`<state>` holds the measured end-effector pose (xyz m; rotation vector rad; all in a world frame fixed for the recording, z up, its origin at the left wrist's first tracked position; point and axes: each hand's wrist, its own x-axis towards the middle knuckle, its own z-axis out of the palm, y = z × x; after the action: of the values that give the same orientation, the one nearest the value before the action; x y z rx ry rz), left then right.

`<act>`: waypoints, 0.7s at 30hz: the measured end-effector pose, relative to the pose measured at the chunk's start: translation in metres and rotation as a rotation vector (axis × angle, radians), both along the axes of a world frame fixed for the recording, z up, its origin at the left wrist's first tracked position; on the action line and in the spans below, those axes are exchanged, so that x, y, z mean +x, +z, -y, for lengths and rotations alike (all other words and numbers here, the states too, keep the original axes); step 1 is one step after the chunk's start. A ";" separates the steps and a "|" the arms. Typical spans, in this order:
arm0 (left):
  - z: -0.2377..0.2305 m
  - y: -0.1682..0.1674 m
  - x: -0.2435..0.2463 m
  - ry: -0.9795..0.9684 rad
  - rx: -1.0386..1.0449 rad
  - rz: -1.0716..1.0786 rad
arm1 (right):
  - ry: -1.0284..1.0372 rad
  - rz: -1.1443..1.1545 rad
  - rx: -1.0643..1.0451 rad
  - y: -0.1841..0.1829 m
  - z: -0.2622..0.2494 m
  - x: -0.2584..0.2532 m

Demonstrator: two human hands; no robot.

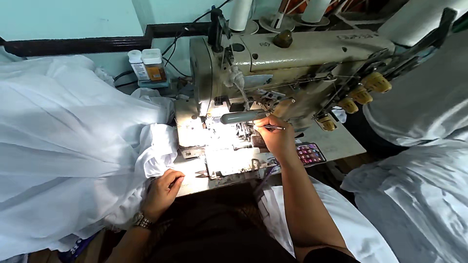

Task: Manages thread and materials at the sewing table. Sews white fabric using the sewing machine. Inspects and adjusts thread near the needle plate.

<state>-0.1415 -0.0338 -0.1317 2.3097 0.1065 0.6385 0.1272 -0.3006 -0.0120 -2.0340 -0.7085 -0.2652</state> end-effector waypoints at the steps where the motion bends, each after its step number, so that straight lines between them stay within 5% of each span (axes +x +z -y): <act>1: 0.000 0.000 0.001 0.004 -0.004 0.004 | 0.001 0.006 -0.003 0.000 0.000 0.000; 21: 0.000 -0.003 0.001 0.021 0.026 -0.004 | 0.040 0.036 -0.002 -0.003 -0.001 0.002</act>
<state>-0.1407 -0.0343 -0.1347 2.3373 0.1247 0.6495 0.1289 -0.2999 -0.0149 -2.0191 -0.7706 -0.2784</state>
